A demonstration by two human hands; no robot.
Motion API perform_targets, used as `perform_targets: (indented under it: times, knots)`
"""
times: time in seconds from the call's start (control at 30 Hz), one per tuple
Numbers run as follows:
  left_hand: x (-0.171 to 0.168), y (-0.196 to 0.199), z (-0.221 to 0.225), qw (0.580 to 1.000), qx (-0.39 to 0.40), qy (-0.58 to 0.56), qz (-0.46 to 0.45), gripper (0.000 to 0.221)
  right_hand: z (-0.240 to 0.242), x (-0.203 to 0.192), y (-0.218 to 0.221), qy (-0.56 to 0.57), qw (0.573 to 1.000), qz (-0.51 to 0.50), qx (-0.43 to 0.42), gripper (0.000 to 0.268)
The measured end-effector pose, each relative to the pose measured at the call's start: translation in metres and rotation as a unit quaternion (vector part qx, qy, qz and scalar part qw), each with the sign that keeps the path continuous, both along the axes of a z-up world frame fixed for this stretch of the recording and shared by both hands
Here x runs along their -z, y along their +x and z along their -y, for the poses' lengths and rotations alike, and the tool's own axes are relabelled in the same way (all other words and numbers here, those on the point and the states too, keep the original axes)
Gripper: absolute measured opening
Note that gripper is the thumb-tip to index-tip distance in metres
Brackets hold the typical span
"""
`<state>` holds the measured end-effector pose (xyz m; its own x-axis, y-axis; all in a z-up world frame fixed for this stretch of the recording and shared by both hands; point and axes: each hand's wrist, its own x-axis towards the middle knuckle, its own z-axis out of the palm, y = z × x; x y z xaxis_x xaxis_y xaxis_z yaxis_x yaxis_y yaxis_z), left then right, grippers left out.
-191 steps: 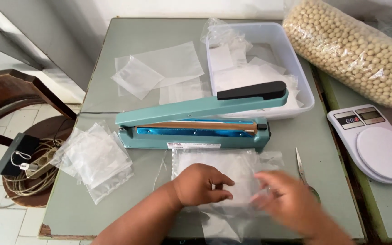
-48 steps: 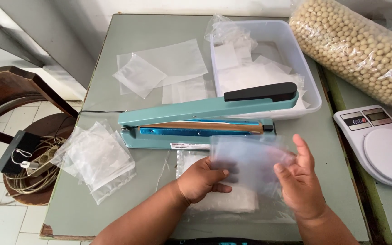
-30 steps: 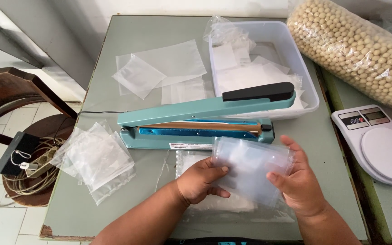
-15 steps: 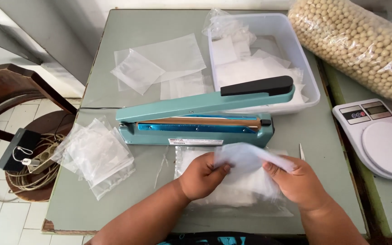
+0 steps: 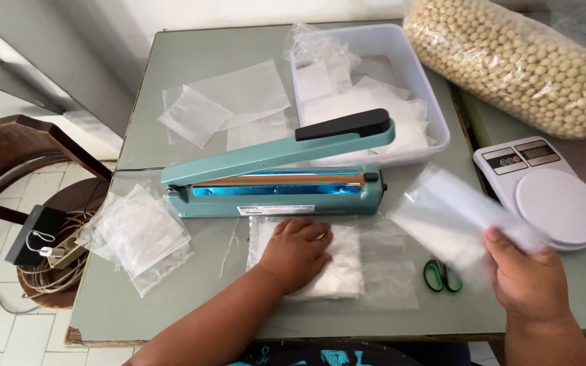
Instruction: Trimming and heat-sealing small plastic bags at a workstation for food packaging.
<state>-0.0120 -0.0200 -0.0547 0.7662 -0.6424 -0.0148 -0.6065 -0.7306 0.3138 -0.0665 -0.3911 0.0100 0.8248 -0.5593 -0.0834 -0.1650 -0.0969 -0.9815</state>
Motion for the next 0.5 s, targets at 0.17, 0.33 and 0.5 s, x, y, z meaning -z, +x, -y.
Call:
perform_targets:
  times: [0.17, 0.33, 0.5]
  knots:
    - [0.012, -0.002, -0.004, 0.982, -0.034, -0.125, 0.137, 0.019, 0.015, -0.018, -0.025, -0.123, 0.971, -0.203, 0.032, 0.031]
    - [-0.012, -0.008, -0.010, 0.957, -0.036, -0.214, 0.191, 0.020, 0.045, 0.024, -0.027, 0.072, 0.987, -0.141, -0.014, 0.021]
    - [-0.018, -0.011, -0.014, 0.953, -0.073, -0.251, 0.154, 0.021, 0.050, 0.040, -0.027, 0.147, 0.971, -0.144, -0.118, 0.023]
